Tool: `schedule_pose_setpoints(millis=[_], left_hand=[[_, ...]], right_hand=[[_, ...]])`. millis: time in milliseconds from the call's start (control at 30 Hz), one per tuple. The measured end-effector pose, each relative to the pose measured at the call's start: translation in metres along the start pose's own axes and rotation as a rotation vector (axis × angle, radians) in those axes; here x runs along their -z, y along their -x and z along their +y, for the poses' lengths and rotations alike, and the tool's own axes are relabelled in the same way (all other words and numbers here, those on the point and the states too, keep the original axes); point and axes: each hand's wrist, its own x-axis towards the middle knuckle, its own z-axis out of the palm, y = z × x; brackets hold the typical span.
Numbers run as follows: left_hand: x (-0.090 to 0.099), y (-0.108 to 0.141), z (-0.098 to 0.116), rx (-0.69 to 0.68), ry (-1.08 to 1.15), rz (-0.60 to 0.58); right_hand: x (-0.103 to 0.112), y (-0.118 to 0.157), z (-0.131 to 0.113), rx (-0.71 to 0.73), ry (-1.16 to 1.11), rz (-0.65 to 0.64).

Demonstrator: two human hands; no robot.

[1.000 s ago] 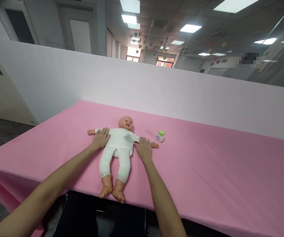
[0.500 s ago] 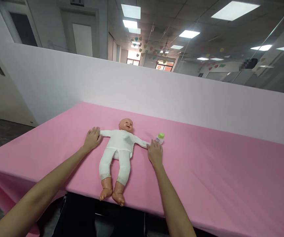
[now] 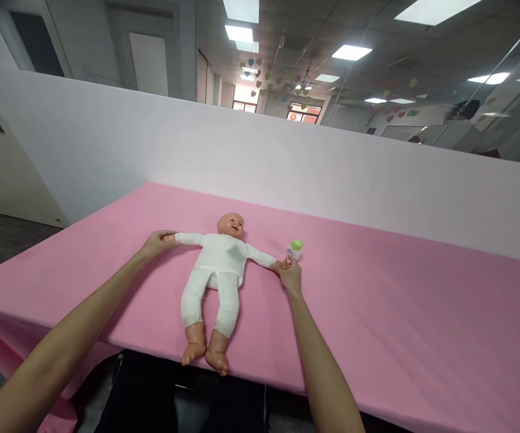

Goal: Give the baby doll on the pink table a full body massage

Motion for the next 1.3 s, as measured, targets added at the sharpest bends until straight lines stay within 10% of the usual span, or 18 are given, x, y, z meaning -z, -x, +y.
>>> schedule_pose_setpoints(millis=[133, 433, 633, 867, 1300], left_hand=[[0.003, -0.004, -0.004, 0.073, 0.274, 0.001], [-0.032, -0.041, -0.012, 0.171, 0.718, 0.534], [-0.06, -0.1, 0.014, 0.105, 0.649, 0.38], [-0.09, -0.166, 0.003, 0.29, 0.225, 0.262], [-0.1, -0.171, -0.024, 0.336, 0.058, 0.158]], right_hand=[[-0.012, 0.007, -0.006, -0.08, -0.246, 0.025], [-0.035, 0.001, -0.033, -0.212, -0.675, 0.111], [-0.047, -0.04, -0.083, -0.031, -0.622, -0.072], [-0.097, -0.087, -0.103, -0.35, -0.394, -0.165], [-0.132, -0.093, -0.074, -0.425, -0.305, -0.231]])
